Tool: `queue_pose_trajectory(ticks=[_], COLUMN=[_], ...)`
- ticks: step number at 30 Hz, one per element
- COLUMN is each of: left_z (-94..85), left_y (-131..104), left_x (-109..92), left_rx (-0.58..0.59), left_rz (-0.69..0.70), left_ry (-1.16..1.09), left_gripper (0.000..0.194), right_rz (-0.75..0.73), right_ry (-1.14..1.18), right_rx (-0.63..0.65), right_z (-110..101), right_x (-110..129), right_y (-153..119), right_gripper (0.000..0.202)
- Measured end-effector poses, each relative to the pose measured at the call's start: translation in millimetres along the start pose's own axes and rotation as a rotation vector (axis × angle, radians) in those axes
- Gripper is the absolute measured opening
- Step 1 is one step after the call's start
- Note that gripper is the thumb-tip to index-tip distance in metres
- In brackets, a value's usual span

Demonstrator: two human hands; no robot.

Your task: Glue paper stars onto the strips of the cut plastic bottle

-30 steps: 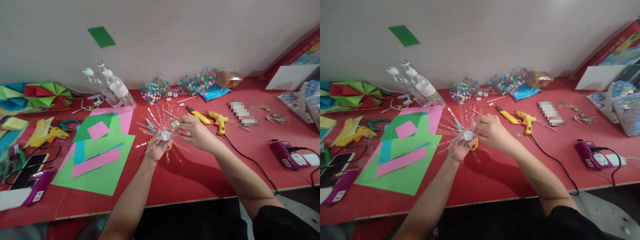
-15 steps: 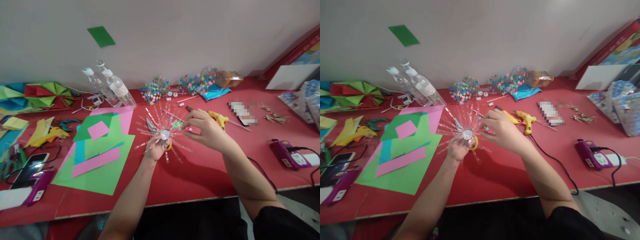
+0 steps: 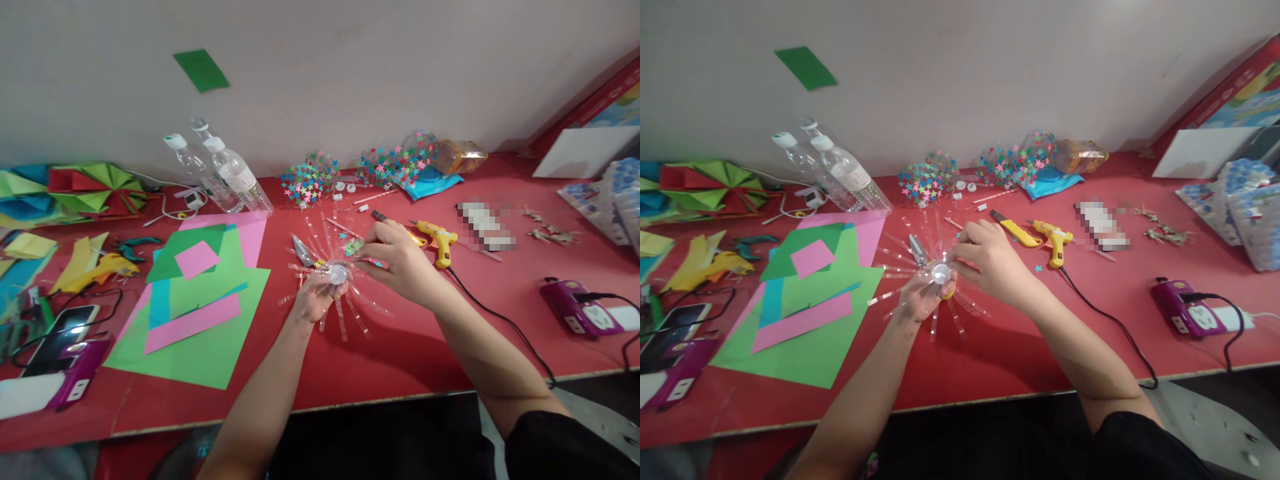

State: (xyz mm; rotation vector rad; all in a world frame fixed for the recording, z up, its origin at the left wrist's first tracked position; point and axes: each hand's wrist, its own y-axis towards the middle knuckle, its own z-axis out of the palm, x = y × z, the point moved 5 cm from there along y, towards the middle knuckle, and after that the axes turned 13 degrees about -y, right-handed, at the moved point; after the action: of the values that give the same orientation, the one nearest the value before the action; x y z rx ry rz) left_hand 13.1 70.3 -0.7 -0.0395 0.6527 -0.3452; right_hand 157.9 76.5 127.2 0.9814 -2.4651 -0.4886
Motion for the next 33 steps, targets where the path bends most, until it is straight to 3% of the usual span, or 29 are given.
queue_pose_trajectory(ticks=[11, 15, 19, 23, 28, 33], left_z=[-3.3, 0.3, -1.6, -2.2, -0.8, -1.8], left_y=[-2.3, -1.4, 0.2, 0.2, 0.3, 0.6], left_x=[16.1, 10.1, 3.6, 0.7, -3.1, -4.4], left_rx=[0.105, 0.062, -0.031, -0.042, -0.024, -0.039], left_rz=[-0.194, -0.131, -0.064, -0.056, -0.028, 0.001], left_ry=[0.057, -0.013, -0.086, -0.126, -0.123, -0.125], left_gripper=[0.024, 0.027, 0.022, 0.021, 0.026, 0.031], right_rz=[-0.023, -0.002, -0.041, -0.056, -0.009, 0.035], right_ry=[-0.036, 0.004, 0.050, 0.054, 0.016, 0.007], right_rx=[0.010, -0.001, 0.073, 0.109, 0.027, -0.165], right_z=[9.9, 4.0, -3.9, -9.0, -16.8, -29.3], right_x=[2.7, 1.9, 4.8, 7.7, 5.0, 3.1], right_y=[1.1, 0.9, -0.5, -1.5, -0.8, -2.7], right_gripper=[0.015, 0.014, 0.008, 0.011, 0.013, 0.011])
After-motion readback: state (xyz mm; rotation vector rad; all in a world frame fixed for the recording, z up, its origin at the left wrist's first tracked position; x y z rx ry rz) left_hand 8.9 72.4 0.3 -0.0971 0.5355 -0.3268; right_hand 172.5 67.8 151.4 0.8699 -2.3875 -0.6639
